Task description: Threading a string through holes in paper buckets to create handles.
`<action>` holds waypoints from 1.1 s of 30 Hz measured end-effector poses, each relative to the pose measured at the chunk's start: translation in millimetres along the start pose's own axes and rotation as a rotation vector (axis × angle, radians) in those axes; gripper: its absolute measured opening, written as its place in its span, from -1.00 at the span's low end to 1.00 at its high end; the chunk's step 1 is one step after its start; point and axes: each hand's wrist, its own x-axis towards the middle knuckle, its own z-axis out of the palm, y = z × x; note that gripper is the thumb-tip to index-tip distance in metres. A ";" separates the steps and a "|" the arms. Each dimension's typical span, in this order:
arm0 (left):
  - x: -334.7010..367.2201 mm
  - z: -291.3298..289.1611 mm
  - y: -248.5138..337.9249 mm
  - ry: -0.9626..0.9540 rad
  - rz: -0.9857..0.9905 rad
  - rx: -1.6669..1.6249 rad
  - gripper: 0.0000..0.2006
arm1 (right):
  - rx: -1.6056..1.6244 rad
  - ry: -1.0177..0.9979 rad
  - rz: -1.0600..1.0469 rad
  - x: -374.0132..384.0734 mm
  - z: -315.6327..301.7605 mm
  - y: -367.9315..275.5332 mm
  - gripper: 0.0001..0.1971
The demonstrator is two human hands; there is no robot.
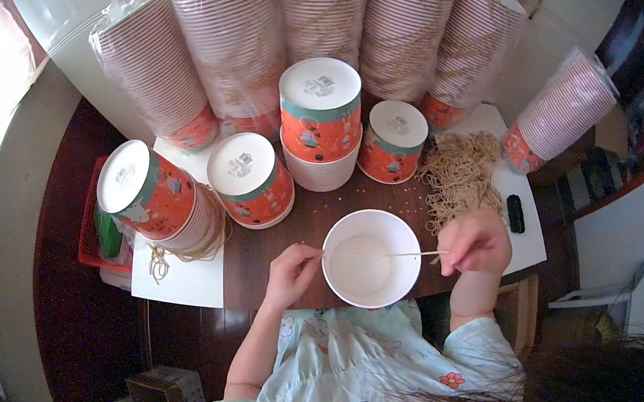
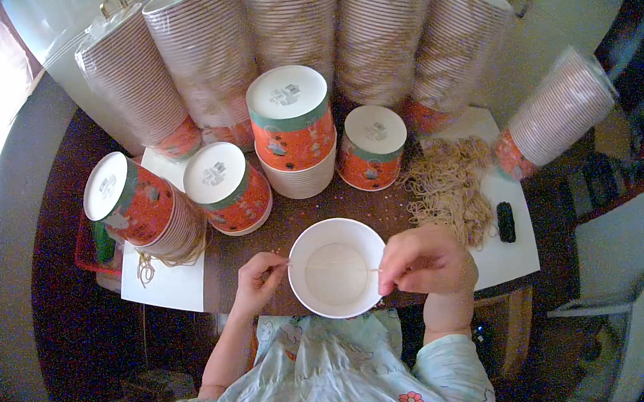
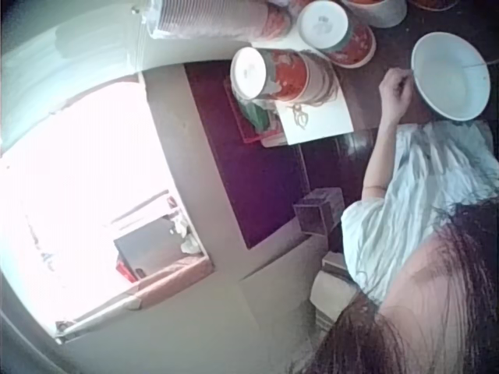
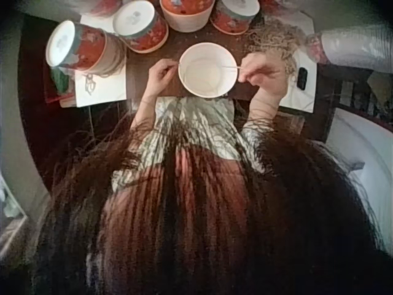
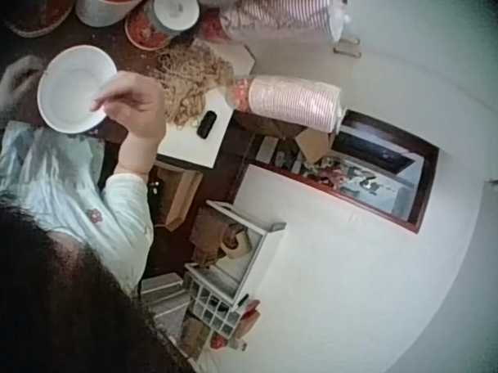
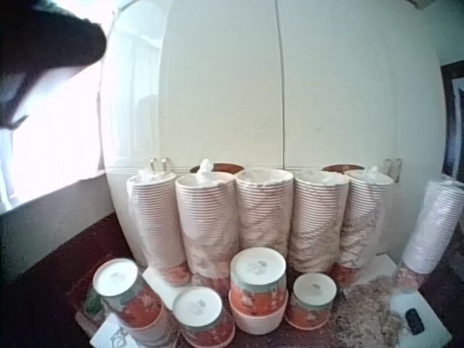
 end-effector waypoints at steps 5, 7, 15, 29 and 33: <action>-4.9 4.2 -6.5 0.084 0.167 0.237 -0.92 | 0.123 -0.037 -0.167 -21.7 -9.7 -6.7 -0.91; -11.5 8.0 -10.4 0.094 0.136 0.275 -0.94 | 0.137 -0.070 -0.206 -25.1 -13.6 -1.3 -0.90; -41.6 25.8 -14.7 0.170 0.089 0.261 -0.95 | -0.083 0.495 -0.372 -39.4 -14.4 23.3 -0.77; 24.4 -6.6 25.3 0.163 0.248 0.367 -0.87 | -0.035 0.710 -0.395 -52.5 -21.6 0.8 -0.74; 87.6 0.8 33.7 -0.064 0.388 0.617 -0.80 | 0.025 0.565 -0.398 -63.4 -23.0 -5.6 -0.75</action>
